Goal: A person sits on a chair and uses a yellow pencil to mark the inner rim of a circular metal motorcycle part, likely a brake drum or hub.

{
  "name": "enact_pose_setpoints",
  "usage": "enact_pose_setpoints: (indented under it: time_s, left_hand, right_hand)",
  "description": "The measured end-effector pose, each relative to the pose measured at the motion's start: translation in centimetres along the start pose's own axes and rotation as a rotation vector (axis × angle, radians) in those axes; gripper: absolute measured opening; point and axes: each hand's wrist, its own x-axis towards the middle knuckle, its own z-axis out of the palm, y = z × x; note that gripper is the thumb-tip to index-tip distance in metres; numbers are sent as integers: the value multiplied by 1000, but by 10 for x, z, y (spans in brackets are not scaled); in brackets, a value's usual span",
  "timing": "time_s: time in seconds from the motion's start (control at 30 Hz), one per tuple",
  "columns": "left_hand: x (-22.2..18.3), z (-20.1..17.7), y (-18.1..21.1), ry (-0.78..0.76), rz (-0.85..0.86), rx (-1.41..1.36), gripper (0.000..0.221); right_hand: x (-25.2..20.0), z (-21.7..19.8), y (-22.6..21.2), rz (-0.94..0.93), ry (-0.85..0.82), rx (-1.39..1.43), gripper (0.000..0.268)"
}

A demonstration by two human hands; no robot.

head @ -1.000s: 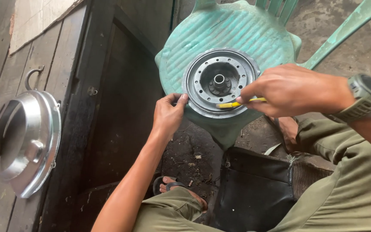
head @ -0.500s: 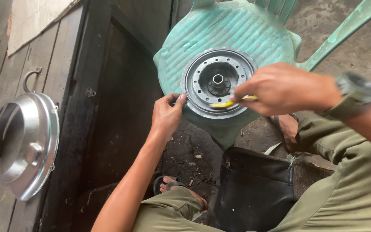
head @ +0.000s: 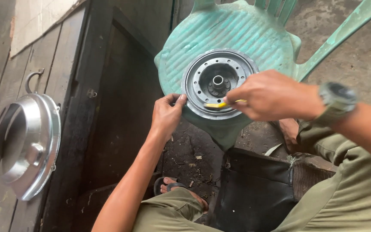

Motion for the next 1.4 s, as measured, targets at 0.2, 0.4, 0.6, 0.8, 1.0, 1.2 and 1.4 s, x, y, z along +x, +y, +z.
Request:
enact_pose_setpoints:
  time_s: [0.2,0.4,0.6,0.8,1.0,1.2,1.4]
  left_hand:
    - [-6,-2,6,-17,9,-10,29]
    - [-3,0,3,1,13,21,27]
    - [-7,-3,7,-12,17,34,29]
    - [-7,-2,9,-13,16,54,27]
    - [0,1,-12,15,125,0,31]
    - [3,1,-13,13,147,38,30]
    - [0,0,-13,-4,141,4,32]
  right_hand:
    - [-20,-40,6,254,-237,-53,34]
    - [-11,-22,-4,136,-96,60,26]
    - [-8,-30,11,218,-227,5,32]
    - [-20,-40,7,253,-166,97,32]
    - [-13,-23,27,63,-44,233,22]
    - [-25,-45,26,215,-119,196,25]
    - [-12,-22,28,114,-47,262,25]
